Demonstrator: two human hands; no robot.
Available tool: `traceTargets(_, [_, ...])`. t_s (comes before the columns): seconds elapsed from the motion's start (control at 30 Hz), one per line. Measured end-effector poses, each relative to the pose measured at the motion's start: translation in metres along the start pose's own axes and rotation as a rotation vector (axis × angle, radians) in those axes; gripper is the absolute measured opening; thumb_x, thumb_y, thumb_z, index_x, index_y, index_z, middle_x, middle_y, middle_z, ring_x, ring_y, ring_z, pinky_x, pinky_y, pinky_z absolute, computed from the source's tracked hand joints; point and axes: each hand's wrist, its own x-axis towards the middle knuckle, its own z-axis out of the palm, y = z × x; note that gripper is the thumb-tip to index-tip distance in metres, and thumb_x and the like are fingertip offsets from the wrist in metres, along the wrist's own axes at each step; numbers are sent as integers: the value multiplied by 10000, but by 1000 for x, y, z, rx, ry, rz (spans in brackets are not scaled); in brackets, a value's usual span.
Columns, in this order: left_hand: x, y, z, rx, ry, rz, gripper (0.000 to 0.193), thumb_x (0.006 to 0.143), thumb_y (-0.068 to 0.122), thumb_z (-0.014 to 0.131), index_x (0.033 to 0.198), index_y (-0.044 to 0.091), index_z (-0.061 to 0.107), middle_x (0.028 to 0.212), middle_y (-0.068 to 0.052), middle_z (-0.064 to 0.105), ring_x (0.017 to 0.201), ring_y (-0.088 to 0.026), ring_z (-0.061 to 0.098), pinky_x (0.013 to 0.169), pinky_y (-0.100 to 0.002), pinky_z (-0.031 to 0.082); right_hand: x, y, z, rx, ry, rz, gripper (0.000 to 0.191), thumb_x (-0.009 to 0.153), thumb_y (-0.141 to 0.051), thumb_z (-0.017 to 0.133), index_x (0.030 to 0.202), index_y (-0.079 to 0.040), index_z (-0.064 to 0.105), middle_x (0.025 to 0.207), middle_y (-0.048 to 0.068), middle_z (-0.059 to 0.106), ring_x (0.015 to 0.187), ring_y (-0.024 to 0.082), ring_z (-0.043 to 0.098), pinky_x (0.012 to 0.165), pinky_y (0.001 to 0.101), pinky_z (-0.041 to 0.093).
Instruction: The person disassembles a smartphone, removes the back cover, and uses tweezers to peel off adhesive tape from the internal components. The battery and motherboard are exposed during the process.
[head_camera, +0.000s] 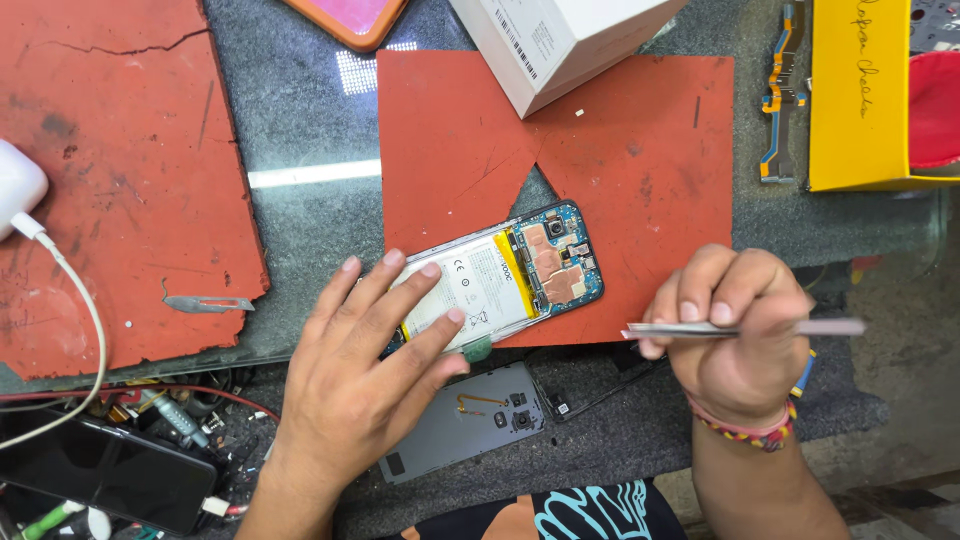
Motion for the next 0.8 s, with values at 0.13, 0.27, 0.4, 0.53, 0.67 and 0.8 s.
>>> traceTargets(0.13, [1, -1, 1, -1, -1, 3, 399, 841, 357, 792, 1179, 155, 724, 1377, -102, 632, 1338, -353, 568, 1155, -594, 381, 1, -4, 0, 50, -8, 34, 639, 1201, -531, 431, 755, -76, 482, 738, 83, 507, 659, 246, 643, 564, 359, 584])
traceTargets(0.27, [1, -1, 1, 12, 11, 10, 387, 850, 346, 787, 1177, 150, 724, 1379, -97, 633, 1342, -345, 561, 1160, -582, 373, 1, -20, 9, 109, 35, 159, 586, 1224, -420, 488, 747, -79, 489, 675, 61, 478, 584, 182, 611, 533, 298, 502])
traceTargets(0.4, [2, -2, 2, 21, 3, 12, 382, 856, 344, 779, 1177, 144, 728, 1372, -99, 636, 1342, -345, 554, 1160, -572, 367, 12, -33, 29, -720, 38, 346, 187, 965, -187, 729, 884, -58, 621, 642, 25, 501, 526, 93, 468, 450, 261, 358])
traceTargets(0.53, [2, 0, 2, 14, 11, 6, 365, 868, 343, 772, 1169, 141, 731, 1370, -101, 638, 1342, -344, 554, 1160, -570, 370, 24, -34, 58, -1391, -115, 336, 269, 801, -215, 799, 992, -54, 699, 578, 21, 563, 477, 135, 528, 442, 302, 406])
traceTargets(0.67, [2, 0, 3, 3, 21, -4, 352, 872, 332, 772, 1166, 141, 733, 1372, -98, 641, 1350, -336, 554, 1161, -569, 369, 38, -35, 77, -1584, -309, 220, 272, 812, -228, 787, 999, -55, 691, 601, 81, 626, 503, 224, 629, 478, 348, 465])
traceTargets(0.8, [1, 0, 3, -2, 27, -10, 347, 874, 325, 773, 1167, 144, 734, 1374, -97, 645, 1353, -332, 555, 1160, -567, 371, 51, -37, 82, -1595, -365, 313, 247, 820, -233, 765, 978, -65, 676, 608, 107, 655, 516, 272, 661, 482, 385, 487])
